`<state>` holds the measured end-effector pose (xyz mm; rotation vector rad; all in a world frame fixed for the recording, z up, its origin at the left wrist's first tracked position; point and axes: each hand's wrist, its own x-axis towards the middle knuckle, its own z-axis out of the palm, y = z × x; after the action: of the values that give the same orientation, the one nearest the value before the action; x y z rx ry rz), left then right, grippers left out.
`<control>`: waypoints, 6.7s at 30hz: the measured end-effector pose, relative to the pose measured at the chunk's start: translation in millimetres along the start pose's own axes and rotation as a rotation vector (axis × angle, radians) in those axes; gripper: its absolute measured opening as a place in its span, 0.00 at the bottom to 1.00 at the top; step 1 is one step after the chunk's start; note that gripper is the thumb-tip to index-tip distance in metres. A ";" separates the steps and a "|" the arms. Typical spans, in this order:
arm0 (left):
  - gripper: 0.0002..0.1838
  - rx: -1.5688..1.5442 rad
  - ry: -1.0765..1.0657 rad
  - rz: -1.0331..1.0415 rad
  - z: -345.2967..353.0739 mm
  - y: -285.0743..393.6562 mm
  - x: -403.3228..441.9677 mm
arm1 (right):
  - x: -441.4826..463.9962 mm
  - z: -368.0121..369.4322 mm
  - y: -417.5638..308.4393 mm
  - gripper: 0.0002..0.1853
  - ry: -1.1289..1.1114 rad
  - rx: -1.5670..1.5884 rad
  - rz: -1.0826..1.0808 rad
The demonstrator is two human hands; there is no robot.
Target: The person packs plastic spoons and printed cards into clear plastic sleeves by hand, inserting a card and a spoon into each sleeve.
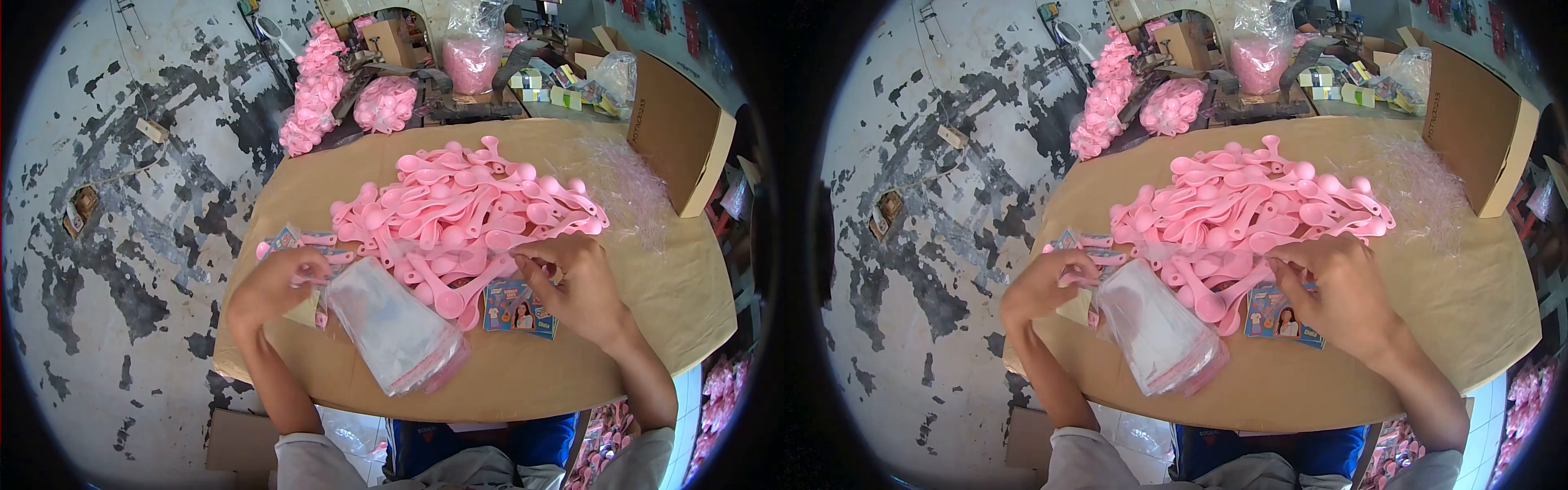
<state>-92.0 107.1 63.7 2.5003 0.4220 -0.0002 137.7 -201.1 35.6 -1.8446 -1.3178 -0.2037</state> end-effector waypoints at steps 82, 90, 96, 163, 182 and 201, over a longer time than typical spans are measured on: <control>0.18 -1.253 0.282 0.128 126.4 110.3 79.0 | -6.1 8.4 35.9 0.11 -0.270 0.625 0.328; 0.16 -1.199 0.166 0.170 133.8 121.6 66.7 | -11.7 12.1 23.4 0.09 -0.282 0.660 0.315; 0.16 -1.227 0.022 0.184 130.3 127.6 64.2 | -12.7 13.1 19.7 0.11 -0.282 0.747 0.319; 0.31 -1.120 -0.008 0.229 116.7 97.2 67.7 | -1.5 -2.9 0.6 0.14 -0.033 0.403 0.012; 0.36 -0.681 0.003 0.510 134.9 127.3 42.3 | 33.3 -55.3 -69.2 0.05 -0.253 0.074 0.110; 0.23 -1.121 -0.106 0.123 148.0 125.2 47.6 | 9.5 -11.4 12.8 0.14 0.105 -0.216 -0.455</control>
<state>4.6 -58.3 7.9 1.4048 0.1401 0.1183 156.3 -203.6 41.4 -1.6536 -1.6778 -0.6972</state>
